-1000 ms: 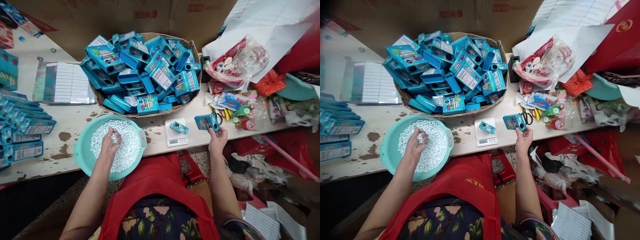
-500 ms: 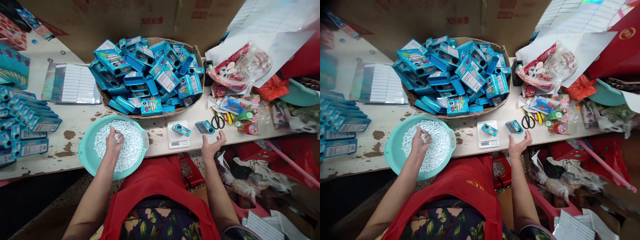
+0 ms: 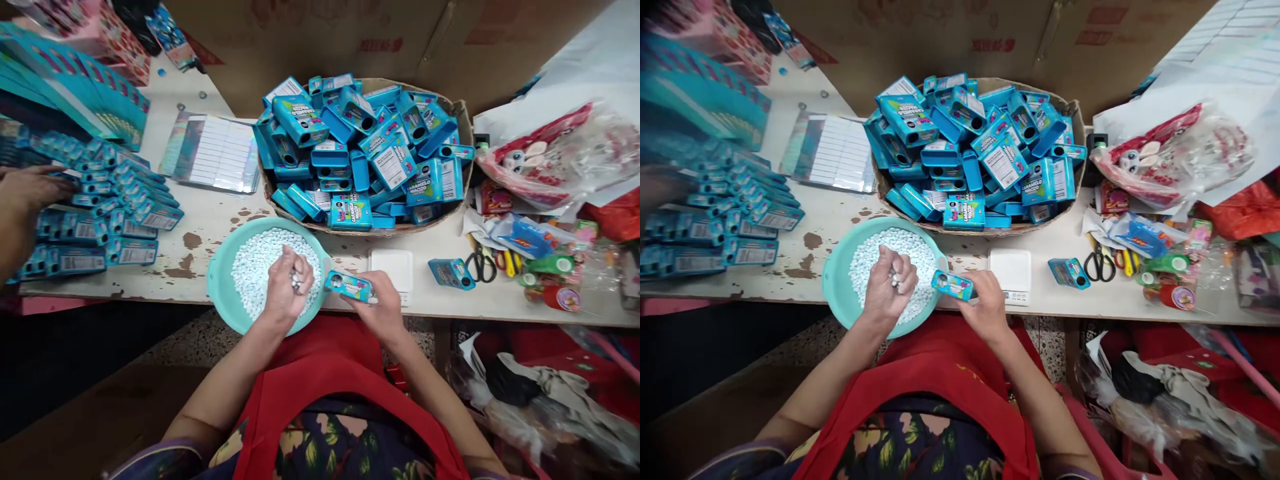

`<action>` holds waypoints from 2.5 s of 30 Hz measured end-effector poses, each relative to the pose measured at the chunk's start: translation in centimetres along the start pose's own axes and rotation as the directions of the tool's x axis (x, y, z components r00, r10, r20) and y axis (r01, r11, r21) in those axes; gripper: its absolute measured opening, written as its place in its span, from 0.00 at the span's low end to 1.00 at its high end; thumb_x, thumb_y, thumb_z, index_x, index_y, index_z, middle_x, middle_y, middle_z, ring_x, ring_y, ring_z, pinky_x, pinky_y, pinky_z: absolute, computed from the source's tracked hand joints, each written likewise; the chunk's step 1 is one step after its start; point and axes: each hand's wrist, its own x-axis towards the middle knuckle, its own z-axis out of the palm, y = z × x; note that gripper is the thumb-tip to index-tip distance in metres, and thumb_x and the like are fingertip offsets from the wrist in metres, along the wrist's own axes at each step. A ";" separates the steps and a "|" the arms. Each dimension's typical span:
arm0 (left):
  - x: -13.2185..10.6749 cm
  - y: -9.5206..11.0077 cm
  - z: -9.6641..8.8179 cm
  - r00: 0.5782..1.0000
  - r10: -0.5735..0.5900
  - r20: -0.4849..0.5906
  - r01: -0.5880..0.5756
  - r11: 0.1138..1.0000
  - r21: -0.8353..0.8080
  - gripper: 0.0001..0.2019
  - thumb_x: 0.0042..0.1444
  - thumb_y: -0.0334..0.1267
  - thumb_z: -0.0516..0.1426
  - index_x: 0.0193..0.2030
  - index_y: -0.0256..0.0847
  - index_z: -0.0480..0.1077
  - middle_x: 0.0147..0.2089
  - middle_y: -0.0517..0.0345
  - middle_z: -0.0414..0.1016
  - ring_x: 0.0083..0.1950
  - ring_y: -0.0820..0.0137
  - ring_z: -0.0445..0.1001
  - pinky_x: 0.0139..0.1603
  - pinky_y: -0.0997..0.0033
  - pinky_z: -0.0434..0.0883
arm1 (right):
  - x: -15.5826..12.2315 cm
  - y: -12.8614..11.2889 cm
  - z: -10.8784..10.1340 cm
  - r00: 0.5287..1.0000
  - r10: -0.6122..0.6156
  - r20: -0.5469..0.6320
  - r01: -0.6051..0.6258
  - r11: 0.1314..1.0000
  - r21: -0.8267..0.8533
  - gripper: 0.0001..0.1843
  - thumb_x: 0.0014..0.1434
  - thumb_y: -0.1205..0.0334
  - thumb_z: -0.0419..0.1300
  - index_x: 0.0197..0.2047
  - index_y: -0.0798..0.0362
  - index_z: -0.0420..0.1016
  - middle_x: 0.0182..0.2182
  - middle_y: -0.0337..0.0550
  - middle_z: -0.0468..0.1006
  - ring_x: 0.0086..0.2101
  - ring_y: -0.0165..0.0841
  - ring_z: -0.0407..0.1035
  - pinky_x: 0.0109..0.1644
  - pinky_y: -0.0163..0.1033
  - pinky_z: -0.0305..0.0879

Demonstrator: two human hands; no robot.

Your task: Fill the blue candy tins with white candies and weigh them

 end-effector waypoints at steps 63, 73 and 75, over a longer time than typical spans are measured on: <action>3.0 1.5 3.1 0.779 -0.311 0.545 -0.612 -0.183 0.770 0.33 0.45 0.52 0.60 0.58 0.41 0.63 0.51 0.50 0.67 0.53 0.58 0.66 0.54 0.59 0.64 | -3.1 0.3 0.2 0.953 -0.285 -0.101 0.203 0.851 -0.485 0.30 0.58 0.61 0.60 0.62 0.52 0.57 0.58 0.53 0.63 0.62 0.47 0.52 0.62 0.56 0.55; 2.5 2.0 -9.7 0.993 -0.099 0.068 -0.056 0.123 0.991 0.25 0.54 0.55 0.52 0.52 0.41 0.68 0.54 0.49 0.71 0.52 0.59 0.70 0.51 0.64 0.67 | -5.6 -0.5 2.7 0.987 -0.015 0.162 0.035 0.992 -0.122 0.18 0.53 0.65 0.57 0.49 0.54 0.70 0.40 0.46 0.76 0.40 0.36 0.67 0.46 0.43 0.65; 4.0 0.9 -11.4 0.995 -0.069 0.075 -0.084 -0.132 0.988 0.23 0.53 0.53 0.53 0.49 0.39 0.71 0.52 0.46 0.71 0.53 0.55 0.69 0.52 0.61 0.65 | -6.7 0.1 2.5 0.988 0.004 0.154 0.005 0.999 -0.054 0.19 0.52 0.67 0.57 0.49 0.54 0.69 0.41 0.46 0.75 0.41 0.36 0.67 0.45 0.42 0.65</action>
